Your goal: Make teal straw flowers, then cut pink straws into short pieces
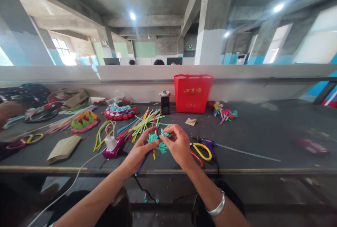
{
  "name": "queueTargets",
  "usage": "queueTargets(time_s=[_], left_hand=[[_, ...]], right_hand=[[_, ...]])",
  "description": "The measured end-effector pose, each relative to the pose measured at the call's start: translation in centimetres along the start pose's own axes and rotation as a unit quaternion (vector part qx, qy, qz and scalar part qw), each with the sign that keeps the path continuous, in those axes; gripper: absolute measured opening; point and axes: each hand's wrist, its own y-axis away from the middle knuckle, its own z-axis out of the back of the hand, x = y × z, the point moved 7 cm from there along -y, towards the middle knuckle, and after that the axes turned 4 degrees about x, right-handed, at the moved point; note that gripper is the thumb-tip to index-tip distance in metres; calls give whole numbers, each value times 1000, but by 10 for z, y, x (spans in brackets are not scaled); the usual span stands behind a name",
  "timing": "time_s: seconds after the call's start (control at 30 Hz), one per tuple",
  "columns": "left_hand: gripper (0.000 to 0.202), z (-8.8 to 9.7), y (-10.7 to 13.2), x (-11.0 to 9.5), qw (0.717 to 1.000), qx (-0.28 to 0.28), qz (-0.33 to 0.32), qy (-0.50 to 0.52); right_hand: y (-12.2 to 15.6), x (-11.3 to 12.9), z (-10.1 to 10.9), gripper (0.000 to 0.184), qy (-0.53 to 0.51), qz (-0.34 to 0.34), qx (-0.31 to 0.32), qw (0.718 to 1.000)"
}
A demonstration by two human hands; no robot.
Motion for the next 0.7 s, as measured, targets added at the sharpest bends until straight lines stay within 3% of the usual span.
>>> queueTargets(time_s=[0.17,0.27,0.33,0.47,0.7], left_hand=[[50,1,-50,22,990,62,33,120],[37,10,-71,41,992,37,45,109],[33,20,-81,51,995,6,38,87],[31,42,-89,60,996,-59,32,61],[34,48,-86,74,991,-59,97,69]], right_hand=[[-34,-31,2,10,33,12,17,999],[-45,-51,-3,14,21,-21,64,998],[-48,-68,-7,31,-22,-65,94,993],[-48,-99,-11,60,-99,-114,104,983],[-38,-131,-22,50,-199,-228,116,946]])
